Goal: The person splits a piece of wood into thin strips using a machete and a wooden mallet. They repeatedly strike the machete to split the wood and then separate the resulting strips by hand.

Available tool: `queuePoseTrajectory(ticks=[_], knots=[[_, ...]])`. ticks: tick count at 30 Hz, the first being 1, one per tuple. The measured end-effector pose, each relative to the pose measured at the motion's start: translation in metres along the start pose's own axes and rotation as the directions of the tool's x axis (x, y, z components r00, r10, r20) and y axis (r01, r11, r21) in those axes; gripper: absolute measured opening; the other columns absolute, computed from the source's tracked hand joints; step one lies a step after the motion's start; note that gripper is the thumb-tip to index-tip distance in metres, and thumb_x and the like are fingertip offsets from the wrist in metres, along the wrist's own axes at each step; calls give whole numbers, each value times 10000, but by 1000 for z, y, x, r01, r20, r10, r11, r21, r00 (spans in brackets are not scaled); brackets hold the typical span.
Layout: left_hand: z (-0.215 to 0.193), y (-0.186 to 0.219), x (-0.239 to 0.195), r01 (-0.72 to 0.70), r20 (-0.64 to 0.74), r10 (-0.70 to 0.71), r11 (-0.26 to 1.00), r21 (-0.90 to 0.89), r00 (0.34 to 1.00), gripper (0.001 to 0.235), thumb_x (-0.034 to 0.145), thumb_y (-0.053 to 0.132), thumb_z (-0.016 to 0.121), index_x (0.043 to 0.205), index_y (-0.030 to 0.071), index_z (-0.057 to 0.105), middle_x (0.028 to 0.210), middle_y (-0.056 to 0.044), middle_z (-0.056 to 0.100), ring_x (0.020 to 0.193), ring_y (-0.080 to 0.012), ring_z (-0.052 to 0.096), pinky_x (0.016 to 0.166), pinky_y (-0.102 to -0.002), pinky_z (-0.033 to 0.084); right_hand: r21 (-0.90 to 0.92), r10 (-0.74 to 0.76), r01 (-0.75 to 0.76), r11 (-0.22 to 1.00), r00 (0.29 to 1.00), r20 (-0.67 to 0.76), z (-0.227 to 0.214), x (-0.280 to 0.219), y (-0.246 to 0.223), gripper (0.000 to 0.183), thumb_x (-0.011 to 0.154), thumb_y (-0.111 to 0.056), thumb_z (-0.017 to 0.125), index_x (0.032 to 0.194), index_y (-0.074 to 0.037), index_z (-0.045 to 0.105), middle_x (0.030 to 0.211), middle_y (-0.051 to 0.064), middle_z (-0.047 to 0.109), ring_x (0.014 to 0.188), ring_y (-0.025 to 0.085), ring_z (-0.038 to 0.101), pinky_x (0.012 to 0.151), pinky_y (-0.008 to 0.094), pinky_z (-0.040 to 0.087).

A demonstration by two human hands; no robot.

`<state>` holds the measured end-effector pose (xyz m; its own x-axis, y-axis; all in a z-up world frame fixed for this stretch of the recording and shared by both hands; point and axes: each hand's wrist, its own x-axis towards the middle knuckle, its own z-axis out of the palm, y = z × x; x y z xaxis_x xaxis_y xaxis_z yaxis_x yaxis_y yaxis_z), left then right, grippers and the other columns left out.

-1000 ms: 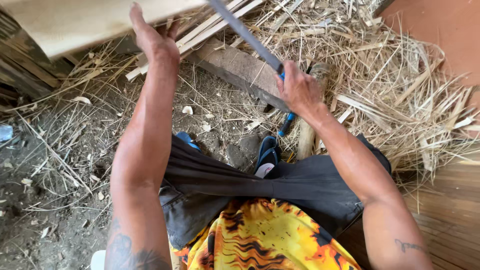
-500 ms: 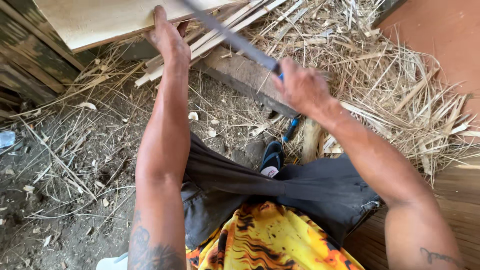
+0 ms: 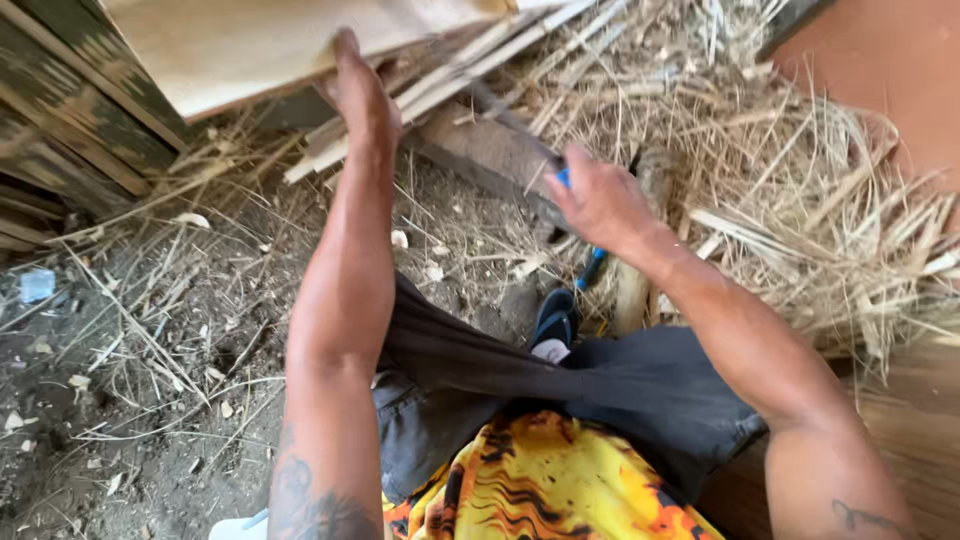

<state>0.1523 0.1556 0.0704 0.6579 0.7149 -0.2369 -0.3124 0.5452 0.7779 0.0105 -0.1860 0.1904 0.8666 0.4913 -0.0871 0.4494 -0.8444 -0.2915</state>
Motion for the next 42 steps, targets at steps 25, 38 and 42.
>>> queuePoseTrajectory(ticks=[25, 38, 42], knots=[[-28, 41, 5, 86, 606, 15, 987, -138, 796, 520, 944, 54, 820, 1378, -11, 542, 1377, -192, 606, 1329, -346, 615, 1075, -462, 590, -636, -547, 371, 677, 831, -98, -74, -4, 99, 242, 1075, -184, 575, 852, -102, 623, 656, 39, 583, 500, 137, 529, 431, 279, 447], [-15, 51, -3, 58, 593, 15, 993, -104, 805, 452, 926, -11, 779, 1316, -87, 566, 1347, -244, 596, 1298, -381, 637, 1069, -453, 581, -618, -635, 373, 692, 722, -274, -52, -46, 102, 228, 1129, -236, 606, 960, -83, 591, 762, 48, 592, 580, 107, 510, 467, 268, 445], [-25, 39, 14, 64, 664, 59, 985, -158, 745, 463, 928, -32, 797, 1329, -53, 568, 1371, -229, 601, 1299, -360, 648, 1099, -473, 577, -617, -400, 347, 706, 915, 57, -79, -14, 87, 250, 1023, -176, 570, 793, -91, 618, 558, 41, 528, 391, 127, 463, 339, 299, 422]])
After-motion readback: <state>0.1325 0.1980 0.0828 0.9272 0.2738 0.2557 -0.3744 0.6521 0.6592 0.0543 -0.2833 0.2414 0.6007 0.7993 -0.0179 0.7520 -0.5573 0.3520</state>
